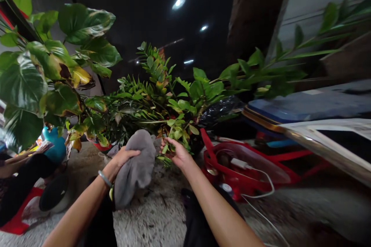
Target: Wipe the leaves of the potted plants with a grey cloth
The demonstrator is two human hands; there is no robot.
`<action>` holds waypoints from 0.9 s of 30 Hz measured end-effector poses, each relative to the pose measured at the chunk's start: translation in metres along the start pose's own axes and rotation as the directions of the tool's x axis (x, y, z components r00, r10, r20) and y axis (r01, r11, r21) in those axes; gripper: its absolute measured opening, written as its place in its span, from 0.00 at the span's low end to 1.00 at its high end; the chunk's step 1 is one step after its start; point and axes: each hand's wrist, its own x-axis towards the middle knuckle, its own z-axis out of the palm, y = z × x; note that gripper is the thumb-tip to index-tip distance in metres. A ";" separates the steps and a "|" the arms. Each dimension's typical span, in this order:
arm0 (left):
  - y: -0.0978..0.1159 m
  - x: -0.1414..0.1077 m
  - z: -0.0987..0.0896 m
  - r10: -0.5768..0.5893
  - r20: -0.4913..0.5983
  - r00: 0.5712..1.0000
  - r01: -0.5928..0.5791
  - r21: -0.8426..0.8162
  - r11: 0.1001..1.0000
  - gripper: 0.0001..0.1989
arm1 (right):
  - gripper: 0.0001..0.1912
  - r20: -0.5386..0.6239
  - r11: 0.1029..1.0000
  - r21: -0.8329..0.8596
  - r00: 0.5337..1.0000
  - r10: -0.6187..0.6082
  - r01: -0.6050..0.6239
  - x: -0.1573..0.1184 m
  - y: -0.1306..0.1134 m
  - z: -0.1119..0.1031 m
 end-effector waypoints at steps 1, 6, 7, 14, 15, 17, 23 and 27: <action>0.000 -0.009 -0.002 -0.007 0.034 0.999 0.007 -0.014 1.000 0.23 | 0.03 -0.006 1.000 -0.005 1.000 0.004 -0.004 0.001 0.000 -0.002; 0.070 -0.027 0.002 0.259 -0.033 0.965 -0.260 -0.050 0.964 0.24 | 0.04 0.008 1.000 -0.001 1.000 -0.015 0.015 0.003 0.002 -0.002; 0.084 -0.022 0.004 0.314 -0.065 0.947 -0.318 -0.057 0.946 0.25 | 0.04 0.019 1.000 0.001 1.000 -0.020 0.020 0.003 0.003 -0.001; 0.045 -0.002 0.007 0.123 -0.151 0.981 -0.128 -0.029 0.991 0.19 | 0.02 0.028 0.999 0.018 0.999 -0.033 0.033 0.006 0.007 0.002; 0.032 -0.010 0.006 0.088 -0.099 0.991 -0.089 -0.004 0.996 0.19 | 0.01 0.025 0.999 0.020 0.999 -0.034 0.034 0.007 0.006 0.001; 0.018 -0.032 0.004 0.051 0.007 0.999 -0.051 0.033 0.998 0.19 | 0.01 0.023 0.999 0.022 0.999 -0.035 0.034 0.007 0.004 -0.002; 0.073 -0.035 0.006 0.269 -0.083 0.959 -0.274 -0.054 0.960 0.24 | 0.01 0.027 0.999 0.032 0.999 -0.044 0.043 0.006 0.003 -0.002; 0.062 0.003 0.004 0.232 -0.201 0.952 -0.245 -0.045 0.968 0.22 | 0.02 0.050 0.999 0.021 0.998 -0.031 0.030 0.007 0.006 0.001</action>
